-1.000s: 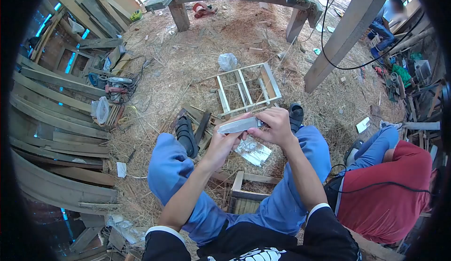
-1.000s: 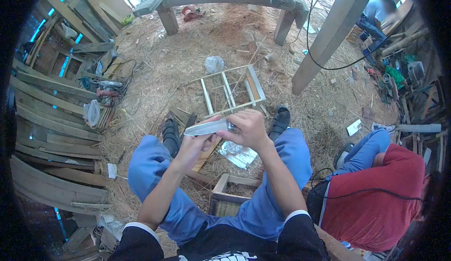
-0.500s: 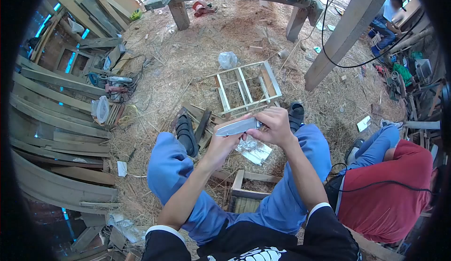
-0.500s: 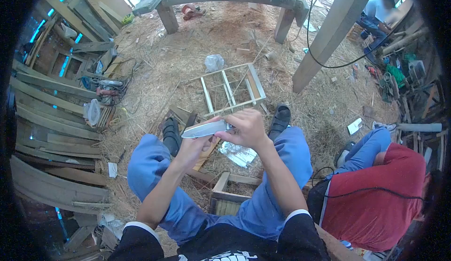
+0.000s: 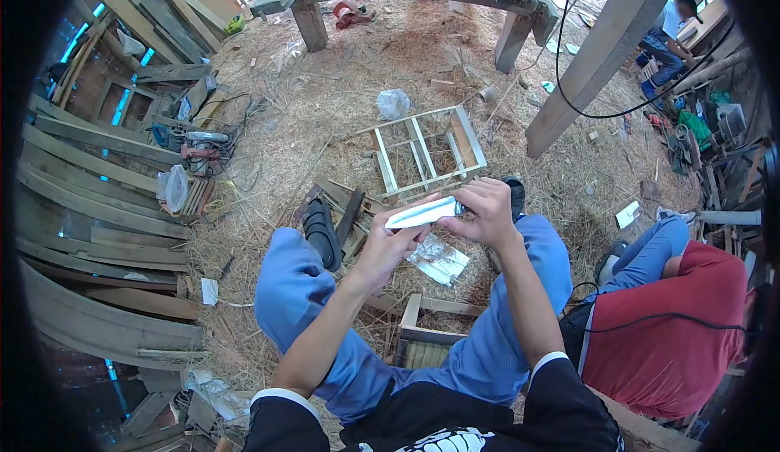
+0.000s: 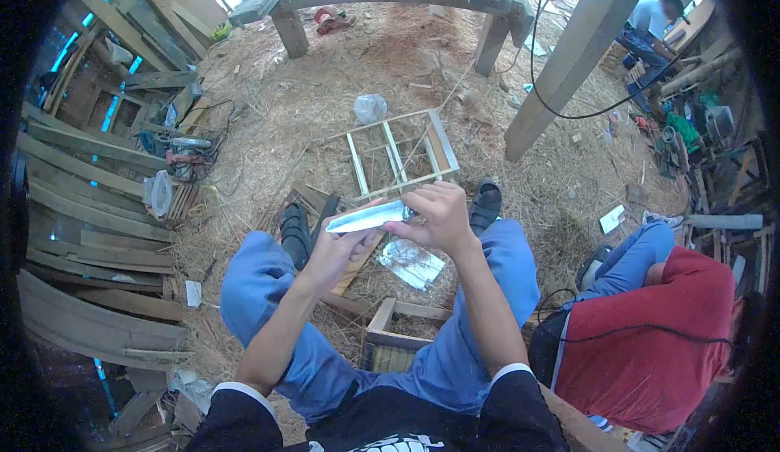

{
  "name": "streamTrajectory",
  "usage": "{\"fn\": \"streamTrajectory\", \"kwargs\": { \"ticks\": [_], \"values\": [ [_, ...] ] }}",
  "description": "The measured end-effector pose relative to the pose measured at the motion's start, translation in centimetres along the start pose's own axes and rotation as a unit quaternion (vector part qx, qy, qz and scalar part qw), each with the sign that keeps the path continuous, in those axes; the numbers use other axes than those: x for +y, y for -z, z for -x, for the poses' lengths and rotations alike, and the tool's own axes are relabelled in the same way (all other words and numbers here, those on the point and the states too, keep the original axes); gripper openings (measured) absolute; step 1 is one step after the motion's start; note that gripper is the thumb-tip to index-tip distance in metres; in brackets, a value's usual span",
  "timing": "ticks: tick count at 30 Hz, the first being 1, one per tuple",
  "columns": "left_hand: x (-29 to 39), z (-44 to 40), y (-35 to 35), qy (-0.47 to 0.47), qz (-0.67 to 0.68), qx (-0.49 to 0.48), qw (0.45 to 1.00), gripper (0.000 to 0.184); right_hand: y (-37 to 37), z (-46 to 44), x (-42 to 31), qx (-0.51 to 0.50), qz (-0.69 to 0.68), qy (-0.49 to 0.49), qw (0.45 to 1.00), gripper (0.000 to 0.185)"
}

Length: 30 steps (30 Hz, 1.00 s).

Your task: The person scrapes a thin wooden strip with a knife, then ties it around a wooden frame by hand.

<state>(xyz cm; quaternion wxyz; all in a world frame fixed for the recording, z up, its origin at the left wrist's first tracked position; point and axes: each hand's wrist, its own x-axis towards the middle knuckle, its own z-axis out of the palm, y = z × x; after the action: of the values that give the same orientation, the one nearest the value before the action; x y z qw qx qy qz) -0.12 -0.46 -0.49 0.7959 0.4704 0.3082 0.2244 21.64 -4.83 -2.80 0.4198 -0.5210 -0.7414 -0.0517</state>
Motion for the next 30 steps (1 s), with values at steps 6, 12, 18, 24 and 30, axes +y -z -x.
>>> {"fn": "streamTrajectory", "kwargs": {
  "ticks": [6,12,18,24,30],
  "values": [
    [-0.1,0.1,0.1,0.003,-0.001,0.003,1.0,0.042,0.1,0.1,0.2,-0.002,0.014,0.006,1.0,0.044],
    [-0.1,1.2,-0.3,-0.007,-0.035,-0.026,0.999,0.038,1.3,0.7,2.7,0.089,0.021,-0.124,0.988,0.04],
    [-0.6,0.7,0.2,-0.028,0.009,0.008,1.0,0.036,0.4,0.3,0.7,0.05,-0.005,-0.063,0.997,0.036],
    [-0.3,0.8,0.5,-0.054,-0.006,0.054,0.997,0.037,-1.9,-0.3,-1.1,-0.008,-0.055,-0.004,0.998,0.04],
    [-0.2,0.2,0.5,-0.048,-0.007,0.03,0.998,0.04,-1.9,-0.6,-0.9,0.004,-0.057,0.006,0.998,0.041]
  ]
}}
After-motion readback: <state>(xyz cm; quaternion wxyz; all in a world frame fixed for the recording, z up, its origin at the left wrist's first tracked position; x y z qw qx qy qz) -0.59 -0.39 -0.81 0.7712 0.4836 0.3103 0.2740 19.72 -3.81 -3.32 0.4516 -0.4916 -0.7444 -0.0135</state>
